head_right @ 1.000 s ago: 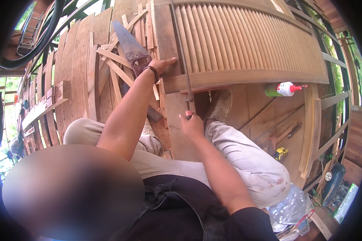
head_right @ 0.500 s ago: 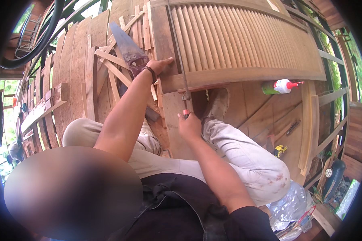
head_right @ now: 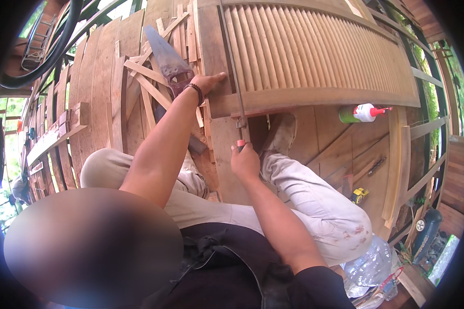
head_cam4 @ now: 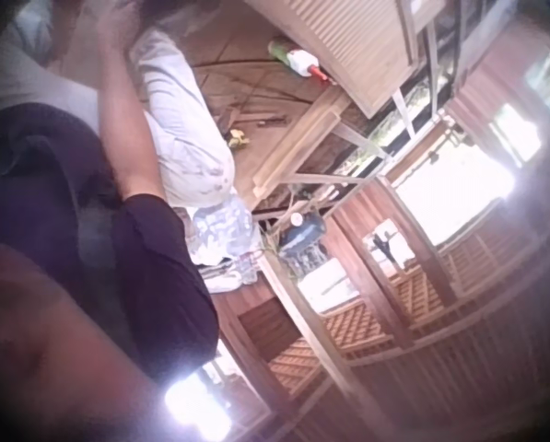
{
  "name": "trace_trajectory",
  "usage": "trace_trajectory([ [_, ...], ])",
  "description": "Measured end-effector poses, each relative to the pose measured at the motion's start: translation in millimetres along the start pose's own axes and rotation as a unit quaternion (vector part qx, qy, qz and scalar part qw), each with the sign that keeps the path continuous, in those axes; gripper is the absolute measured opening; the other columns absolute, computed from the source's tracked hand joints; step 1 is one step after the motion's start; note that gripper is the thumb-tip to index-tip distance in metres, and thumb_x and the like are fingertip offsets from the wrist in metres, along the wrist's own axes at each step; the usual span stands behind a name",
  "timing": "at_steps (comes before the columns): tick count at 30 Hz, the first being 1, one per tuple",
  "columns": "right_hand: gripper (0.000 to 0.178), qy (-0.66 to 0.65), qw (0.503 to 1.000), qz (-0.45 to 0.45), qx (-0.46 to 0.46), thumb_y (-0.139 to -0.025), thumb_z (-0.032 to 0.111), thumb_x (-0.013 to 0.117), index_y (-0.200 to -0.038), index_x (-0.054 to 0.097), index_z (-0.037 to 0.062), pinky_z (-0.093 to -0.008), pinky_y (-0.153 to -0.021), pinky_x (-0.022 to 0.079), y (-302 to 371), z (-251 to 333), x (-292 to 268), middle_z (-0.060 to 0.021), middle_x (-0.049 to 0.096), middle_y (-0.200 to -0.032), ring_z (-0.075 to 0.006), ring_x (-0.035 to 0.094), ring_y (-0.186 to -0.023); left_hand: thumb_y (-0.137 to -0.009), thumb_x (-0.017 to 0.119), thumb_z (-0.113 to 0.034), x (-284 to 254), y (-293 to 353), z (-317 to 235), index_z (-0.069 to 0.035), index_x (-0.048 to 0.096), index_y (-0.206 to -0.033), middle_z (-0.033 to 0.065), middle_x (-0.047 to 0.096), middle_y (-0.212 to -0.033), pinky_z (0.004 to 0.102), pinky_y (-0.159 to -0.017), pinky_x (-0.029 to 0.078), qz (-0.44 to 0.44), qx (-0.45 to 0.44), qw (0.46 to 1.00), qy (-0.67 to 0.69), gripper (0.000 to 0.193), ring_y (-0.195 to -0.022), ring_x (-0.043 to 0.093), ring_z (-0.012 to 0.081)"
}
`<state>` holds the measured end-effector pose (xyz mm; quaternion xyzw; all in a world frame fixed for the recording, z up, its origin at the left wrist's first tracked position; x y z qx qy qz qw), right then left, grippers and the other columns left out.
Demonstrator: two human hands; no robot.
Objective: The person applies glue to a wooden slat and attaches it to a slatted wooden frame. They then use a clamp to secure the slat in place while the glue sets. The person adjusts the clamp and repositions the frame during the process.
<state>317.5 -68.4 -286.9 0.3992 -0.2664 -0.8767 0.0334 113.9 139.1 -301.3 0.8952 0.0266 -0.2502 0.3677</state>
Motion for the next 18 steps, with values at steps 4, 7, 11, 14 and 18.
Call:
trace_trajectory([
  [4,0.044,-0.101,0.990,0.095,0.000,-0.093,0.039,0.068,-0.100,0.064,-0.0047,-0.0474,-0.081,0.054,-16,-21,17,-0.0284,0.070,-0.087,-0.0451,0.069,-0.091,-0.074,0.081,-0.064,-2,-6,4,0.013,0.066,-0.117,0.0172,0.070,-0.101,0.0364,-0.065,0.050,-0.009,0.006,1.000,0.003,0.089,-0.079,0.066,0.0242],
  [7,0.044,-0.287,0.910,0.281,0.103,-0.092,0.038,0.069,-0.101,0.063,-0.0048,-0.0457,-0.080,0.054,-20,-32,23,-0.0264,0.070,-0.082,-0.0433,0.070,-0.088,-0.074,0.080,-0.065,-2,-14,8,0.013,0.067,-0.116,0.0165,0.069,-0.099,0.0360,-0.062,0.049,-0.004,0.009,1.000,0.021,0.090,-0.075,0.065,0.0233],
  [11,0.045,-0.302,0.905,0.277,0.116,-0.091,0.038,0.069,-0.101,0.064,-0.0048,-0.0469,-0.082,0.054,-19,-31,19,-0.0268,0.071,-0.087,-0.0440,0.069,-0.091,-0.074,0.079,-0.066,-1,-1,1,0.013,0.067,-0.115,0.0157,0.069,-0.095,0.0358,-0.061,0.049,0.001,0.001,1.000,-0.005,0.090,-0.072,0.064,0.0224],
  [14,0.044,-0.026,0.998,0.040,-0.030,-0.091,0.038,0.068,-0.101,0.064,-0.0043,-0.0488,-0.084,0.053,-7,-7,3,-0.0285,0.071,-0.093,-0.0452,0.069,-0.094,-0.074,0.079,-0.066,-7,6,-1,0.013,0.067,-0.114,0.0151,0.068,-0.092,0.0357,-0.060,0.048,-0.003,-0.007,1.000,-0.013,0.090,-0.071,0.063,0.0221],
  [18,0.043,-0.009,1.000,0.016,-0.007,-0.091,0.038,0.068,-0.101,0.064,-0.0037,-0.0497,-0.083,0.053,-5,-1,2,-0.0283,0.070,-0.096,-0.0451,0.068,-0.094,-0.074,0.079,-0.066,-4,6,-4,0.013,0.068,-0.112,0.0132,0.067,-0.088,0.0361,-0.057,0.047,-0.005,-0.007,1.000,-0.017,0.088,-0.067,0.062,0.0216],
])
Point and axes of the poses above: each hand's wrist, its own y-axis away from the middle knuckle, its own x-axis out of the palm, z = x × y, the point moved 5 cm from there along -y, towards the middle knuckle
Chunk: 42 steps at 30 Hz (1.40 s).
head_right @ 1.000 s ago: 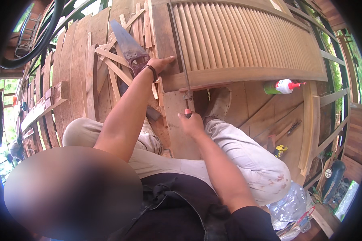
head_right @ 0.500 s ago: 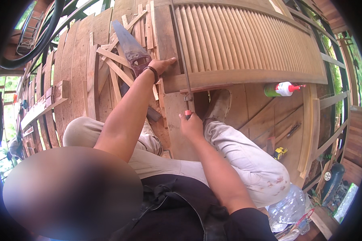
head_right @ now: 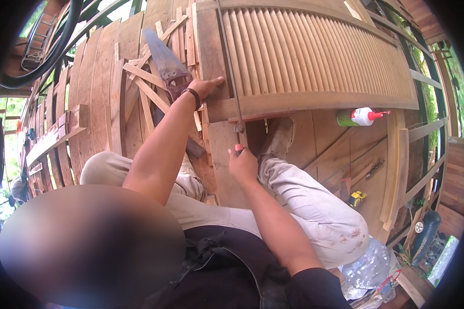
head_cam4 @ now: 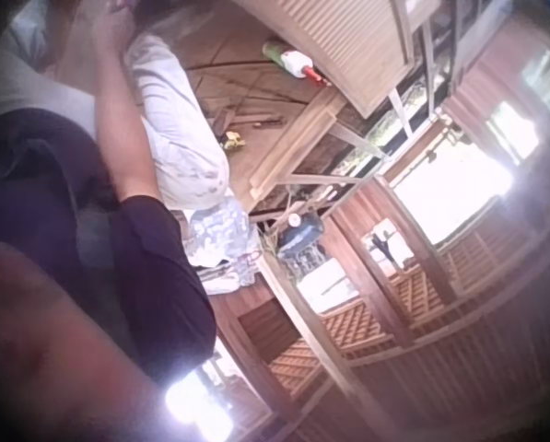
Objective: The person applies glue to a wooden slat and attaches it to a slatted wooden frame. They then use a clamp to secure the slat in place while the glue sets. The person adjusts the clamp and repositions the frame during the process.
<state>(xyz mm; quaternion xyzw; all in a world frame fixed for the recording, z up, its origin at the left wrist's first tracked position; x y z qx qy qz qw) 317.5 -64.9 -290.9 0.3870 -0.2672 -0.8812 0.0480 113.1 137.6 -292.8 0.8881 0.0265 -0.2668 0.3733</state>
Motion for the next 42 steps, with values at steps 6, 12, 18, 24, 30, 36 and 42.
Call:
trace_trajectory([
  [6,0.032,-0.349,0.889,0.265,0.133,-0.094,0.032,0.071,-0.096,0.060,0.0014,-0.0359,-0.045,0.045,-8,-23,21,-0.0086,0.062,-0.067,-0.0200,0.058,-0.050,-0.075,0.081,-0.062,5,-34,21,0.013,0.067,-0.113,0.0134,0.069,-0.091,0.0361,-0.057,0.048,-0.006,0.016,1.000,0.025,0.086,-0.069,0.064,0.0219],
  [12,0.038,-0.193,0.968,0.134,0.085,-0.092,0.033,0.072,-0.102,0.061,-0.0011,-0.0399,-0.058,0.051,-8,-18,13,-0.0154,0.067,-0.076,-0.0293,0.067,-0.065,-0.074,0.083,-0.060,4,-22,10,0.012,0.068,-0.113,0.0142,0.071,-0.096,0.0347,-0.059,0.049,0.000,0.012,0.999,0.042,0.082,-0.073,0.066,0.0213],
  [18,0.046,-0.040,0.998,0.042,0.032,-0.089,0.038,0.072,-0.107,0.064,-0.0036,-0.0459,-0.087,0.052,-3,-4,8,-0.0295,0.070,-0.099,-0.0451,0.066,-0.103,-0.074,0.083,-0.059,-1,-15,12,0.011,0.069,-0.108,0.0144,0.071,-0.092,0.0342,-0.057,0.049,0.002,-0.001,1.000,0.028,0.079,-0.070,0.065,0.0211],
  [24,0.040,-0.426,0.829,0.330,0.147,-0.089,0.034,0.075,-0.106,0.065,-0.0010,-0.0372,-0.055,0.051,-13,-36,25,-0.0145,0.065,-0.073,-0.0216,0.064,-0.058,-0.074,0.083,-0.060,2,-6,3,0.011,0.069,-0.111,0.0166,0.072,-0.099,0.0353,-0.064,0.052,0.020,-0.002,0.999,0.043,0.082,-0.078,0.068,0.0229],
  [30,0.034,-0.139,0.987,0.066,0.038,-0.092,0.032,0.073,-0.097,0.061,0.0002,-0.0364,-0.053,0.050,-8,-20,12,-0.0112,0.062,-0.069,-0.0183,0.062,-0.056,-0.074,0.083,-0.060,-2,-2,8,0.014,0.065,-0.120,0.0217,0.071,-0.115,0.0360,-0.088,0.054,0.000,0.007,0.999,0.043,0.089,-0.104,0.070,0.0279],
  [36,0.033,-0.011,0.997,-0.027,-0.075,-0.098,0.032,0.066,-0.080,0.056,0.0060,-0.0351,-0.048,0.047,-13,-19,20,-0.0065,0.059,-0.067,-0.0148,0.059,-0.052,-0.078,0.081,-0.058,2,1,4,0.015,0.058,-0.128,0.0262,0.063,-0.131,0.0373,-0.101,0.051,0.047,-0.034,0.996,0.062,0.092,-0.122,0.063,0.0302],
  [42,0.034,-0.394,0.847,0.320,0.159,-0.094,0.034,0.071,-0.082,0.055,0.0076,-0.0374,-0.049,0.048,-8,-25,17,-0.0069,0.059,-0.065,-0.0178,0.058,-0.052,-0.076,0.086,-0.051,-6,19,-3,0.007,0.057,-0.135,0.0223,0.060,-0.138,0.0386,-0.105,0.049,0.040,-0.045,0.994,0.095,0.087,-0.128,0.059,0.0308],
])
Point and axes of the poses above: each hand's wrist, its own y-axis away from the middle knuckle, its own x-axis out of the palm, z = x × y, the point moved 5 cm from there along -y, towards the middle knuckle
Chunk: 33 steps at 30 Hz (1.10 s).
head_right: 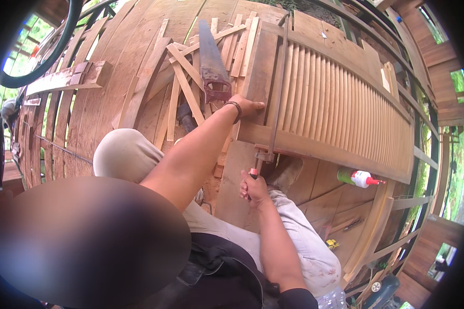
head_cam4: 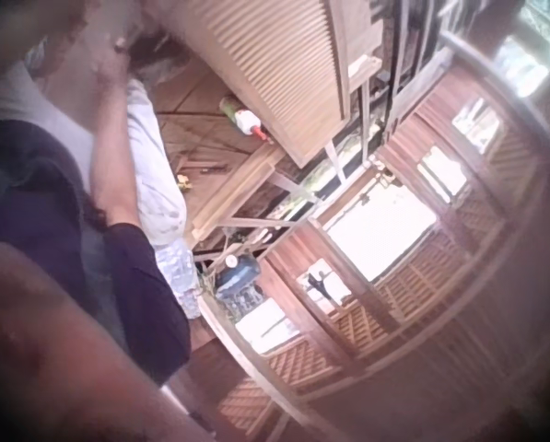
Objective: The person applies glue to a wooden slat and attaches it to a slatted wooden frame. They then use a clamp to secure the slat in place while the glue sets. The person adjusts the clamp and repositions the frame during the process.
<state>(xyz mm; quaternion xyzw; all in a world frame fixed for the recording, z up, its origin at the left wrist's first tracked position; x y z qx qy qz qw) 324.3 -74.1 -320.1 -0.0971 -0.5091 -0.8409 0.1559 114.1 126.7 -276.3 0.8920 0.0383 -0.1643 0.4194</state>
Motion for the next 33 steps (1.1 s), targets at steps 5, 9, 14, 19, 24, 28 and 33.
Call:
trace_trajectory([
  [5,0.032,0.159,0.968,-0.186,-0.049,-0.098,0.028,0.066,-0.081,0.051,0.0057,-0.0315,-0.039,0.040,8,7,10,-0.0018,0.050,-0.058,-0.0146,0.048,-0.041,-0.075,0.084,-0.056,0,-9,5,0.008,0.058,-0.134,0.0225,0.061,-0.136,0.0381,-0.103,0.050,0.002,0.028,1.000,-0.011,0.091,-0.126,0.060,0.0294],
  [9,0.031,0.340,0.873,-0.298,-0.184,-0.099,0.027,0.066,-0.081,0.050,0.0067,-0.0317,-0.038,0.040,-25,-19,-30,-0.0014,0.049,-0.057,-0.0146,0.048,-0.041,-0.073,0.086,-0.055,8,-9,-2,0.008,0.056,-0.135,0.0229,0.061,-0.137,0.0380,-0.104,0.050,0.007,0.044,0.999,-0.029,0.093,-0.126,0.060,0.0303],
  [14,0.031,0.187,0.955,-0.220,-0.064,-0.098,0.029,0.066,-0.080,0.049,0.0112,-0.0313,-0.038,0.037,3,4,8,0.0000,0.048,-0.057,-0.0136,0.048,-0.043,-0.072,0.087,-0.055,-1,-9,7,0.009,0.055,-0.136,0.0234,0.060,-0.138,0.0378,-0.104,0.050,0.008,0.032,0.999,-0.025,0.095,-0.128,0.059,0.0310],
  [19,0.030,-0.069,0.996,0.044,0.029,-0.096,0.030,0.069,-0.084,0.048,0.0114,-0.0354,-0.046,0.044,3,-1,1,-0.0018,0.052,-0.062,-0.0156,0.053,-0.049,-0.073,0.086,-0.056,-1,0,0,0.009,0.055,-0.136,0.0237,0.059,-0.138,0.0381,-0.105,0.049,0.011,0.036,0.999,-0.026,0.095,-0.128,0.059,0.0311],
  [24,0.032,0.213,0.955,-0.186,-0.085,-0.095,0.032,0.070,-0.087,0.053,0.0061,-0.0379,-0.055,0.050,-6,-3,-12,-0.0092,0.061,-0.072,-0.0189,0.062,-0.059,-0.075,0.085,-0.055,-1,-2,-1,0.008,0.055,-0.137,0.0236,0.059,-0.138,0.0383,-0.105,0.049,0.005,0.033,0.999,-0.027,0.093,-0.128,0.059,0.0314],
  [28,0.037,0.388,0.845,-0.327,-0.170,-0.093,0.035,0.071,-0.091,0.059,-0.0005,-0.0383,-0.059,0.052,-15,-9,-15,-0.0171,0.067,-0.079,-0.0218,0.068,-0.064,-0.075,0.085,-0.055,2,-7,1,0.008,0.057,-0.135,0.0226,0.060,-0.137,0.0379,-0.104,0.049,0.005,0.037,0.999,-0.034,0.091,-0.128,0.059,0.0313],
  [33,0.032,0.214,0.960,-0.173,-0.059,-0.095,0.033,0.070,-0.091,0.056,0.0045,-0.0381,-0.053,0.049,-4,1,-7,-0.0107,0.063,-0.071,-0.0196,0.062,-0.056,-0.073,0.085,-0.058,0,-8,3,0.006,0.059,-0.134,0.0221,0.062,-0.136,0.0368,-0.103,0.051,0.007,0.025,0.999,-0.037,0.093,-0.125,0.061,0.0306],
])
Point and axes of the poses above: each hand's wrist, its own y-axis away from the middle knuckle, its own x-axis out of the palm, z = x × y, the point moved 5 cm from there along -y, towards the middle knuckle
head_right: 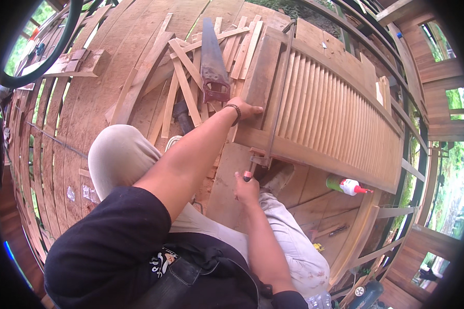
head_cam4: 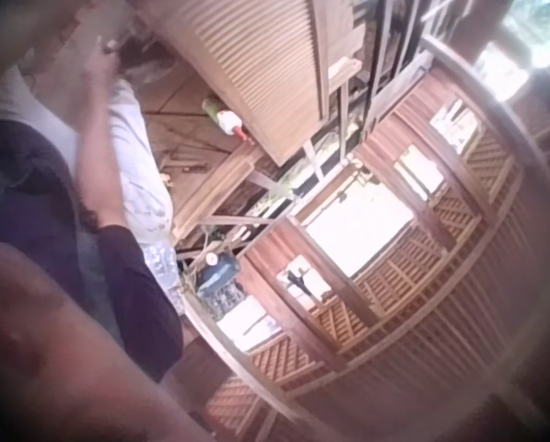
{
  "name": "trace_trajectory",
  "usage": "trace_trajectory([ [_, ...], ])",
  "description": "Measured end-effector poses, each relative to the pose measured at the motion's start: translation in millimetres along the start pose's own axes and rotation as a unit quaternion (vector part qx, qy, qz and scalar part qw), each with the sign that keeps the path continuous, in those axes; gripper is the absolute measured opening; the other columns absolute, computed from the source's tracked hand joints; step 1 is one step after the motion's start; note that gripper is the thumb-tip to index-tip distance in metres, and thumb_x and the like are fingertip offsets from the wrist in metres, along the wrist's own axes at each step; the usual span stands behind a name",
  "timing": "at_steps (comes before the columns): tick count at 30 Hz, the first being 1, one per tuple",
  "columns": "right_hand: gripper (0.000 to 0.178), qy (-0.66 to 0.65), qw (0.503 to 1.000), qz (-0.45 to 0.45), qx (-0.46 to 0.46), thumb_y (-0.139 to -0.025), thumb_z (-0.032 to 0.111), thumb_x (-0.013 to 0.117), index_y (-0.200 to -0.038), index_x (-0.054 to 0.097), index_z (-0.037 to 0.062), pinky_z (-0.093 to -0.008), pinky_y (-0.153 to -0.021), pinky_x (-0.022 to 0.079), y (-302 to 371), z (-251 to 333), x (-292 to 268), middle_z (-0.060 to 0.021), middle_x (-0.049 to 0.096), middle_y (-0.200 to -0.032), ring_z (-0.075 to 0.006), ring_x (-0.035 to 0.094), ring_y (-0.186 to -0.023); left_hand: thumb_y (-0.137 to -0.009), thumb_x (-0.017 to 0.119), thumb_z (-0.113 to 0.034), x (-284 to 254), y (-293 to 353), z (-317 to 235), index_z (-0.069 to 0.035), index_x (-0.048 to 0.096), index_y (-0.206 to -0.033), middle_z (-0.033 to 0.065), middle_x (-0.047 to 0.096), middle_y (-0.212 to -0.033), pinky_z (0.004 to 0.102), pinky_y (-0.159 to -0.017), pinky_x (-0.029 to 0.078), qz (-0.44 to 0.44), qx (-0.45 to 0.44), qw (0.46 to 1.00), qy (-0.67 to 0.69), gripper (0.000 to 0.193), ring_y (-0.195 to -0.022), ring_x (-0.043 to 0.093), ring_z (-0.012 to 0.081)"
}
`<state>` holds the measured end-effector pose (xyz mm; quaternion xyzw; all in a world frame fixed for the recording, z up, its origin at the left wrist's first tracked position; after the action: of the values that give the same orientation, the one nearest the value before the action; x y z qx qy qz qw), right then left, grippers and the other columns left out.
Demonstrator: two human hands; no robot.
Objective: The person applies glue to a wooden slat and attaches it to a slatted wooden frame. They then use a clamp to secure the slat in place while the glue sets. The person adjusts the clamp and repositions the frame during the process.
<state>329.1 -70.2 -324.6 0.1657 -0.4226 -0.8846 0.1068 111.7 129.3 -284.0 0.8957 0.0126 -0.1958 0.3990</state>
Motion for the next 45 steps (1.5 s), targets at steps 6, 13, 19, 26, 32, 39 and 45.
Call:
trace_trajectory([
  [6,0.027,-0.205,0.968,0.139,0.036,-0.097,0.029,0.068,-0.088,0.050,0.0108,-0.0331,-0.043,0.043,13,10,6,-0.0006,0.051,-0.060,-0.0143,0.049,-0.044,-0.072,0.086,-0.058,2,-13,4,0.007,0.059,-0.134,0.0222,0.062,-0.136,0.0368,-0.103,0.051,-0.006,0.012,1.000,0.003,0.094,-0.125,0.062,0.0307],
  [13,0.028,0.156,0.964,-0.172,-0.128,-0.095,0.027,0.069,-0.083,0.056,0.0060,-0.0347,-0.049,0.048,-8,-6,1,-0.0065,0.058,-0.063,-0.0158,0.060,-0.053,-0.072,0.086,-0.059,2,-5,0,0.007,0.057,-0.136,0.0224,0.061,-0.137,0.0377,-0.104,0.050,-0.008,-0.001,1.000,0.009,0.096,-0.126,0.061,0.0313],
  [19,0.031,-0.144,0.982,0.111,0.048,-0.096,0.031,0.069,-0.082,0.050,0.0115,-0.0346,-0.049,0.045,9,6,6,-0.0024,0.054,-0.064,-0.0148,0.055,-0.052,-0.074,0.084,-0.059,0,-2,2,0.008,0.056,-0.135,0.0228,0.061,-0.136,0.0386,-0.098,0.053,0.006,-0.008,1.000,0.007,0.096,-0.122,0.063,0.0299],
  [26,0.027,-0.234,0.955,0.173,0.047,-0.096,0.029,0.071,-0.091,0.050,0.0119,-0.0314,-0.048,0.044,14,10,5,0.0001,0.051,-0.063,-0.0143,0.051,-0.050,-0.074,0.083,-0.060,5,-6,2,0.011,0.056,-0.134,0.0224,0.062,-0.133,0.0393,-0.093,0.055,-0.010,0.001,1.000,0.000,0.097,-0.118,0.065,0.0294],
  [32,0.024,-0.098,0.991,0.025,-0.089,-0.094,0.023,0.070,-0.093,0.053,0.0056,-0.0333,-0.050,0.048,0,32,-4,-0.0042,0.057,-0.068,-0.0163,0.055,-0.053,-0.080,0.076,-0.061,12,-30,21,0.011,0.057,-0.133,0.0229,0.064,-0.130,0.0409,-0.089,0.056,-0.026,0.010,0.995,0.100,0.091,-0.113,0.067,0.0319],
  [39,0.022,-0.149,0.986,0.039,-0.058,-0.096,0.021,0.065,-0.091,0.052,0.0037,-0.0321,-0.050,0.048,1,43,-5,-0.0070,0.057,-0.071,-0.0167,0.056,-0.054,-0.086,0.066,-0.063,20,-32,26,0.006,0.060,-0.132,0.0210,0.066,-0.125,0.0410,-0.083,0.057,0.004,0.009,0.995,0.100,0.084,-0.104,0.068,0.0314],
  [45,0.022,-0.071,0.994,0.008,-0.079,-0.098,0.018,0.060,-0.096,0.050,-0.0016,-0.0347,-0.046,0.049,9,55,-2,-0.0095,0.058,-0.071,-0.0181,0.057,-0.050,-0.090,0.063,-0.060,3,-16,16,0.006,0.062,-0.130,0.0197,0.066,-0.127,0.0412,-0.083,0.058,0.026,0.016,0.996,0.088,0.077,-0.112,0.066,0.0312],
])
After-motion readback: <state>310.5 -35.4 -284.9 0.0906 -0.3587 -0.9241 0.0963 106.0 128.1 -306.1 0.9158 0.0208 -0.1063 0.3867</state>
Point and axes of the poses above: each hand's wrist, its own y-axis away from the middle knuckle, its own x-axis out of the palm, z = x × y, the point moved 5 cm from there along -y, towards the middle knuckle
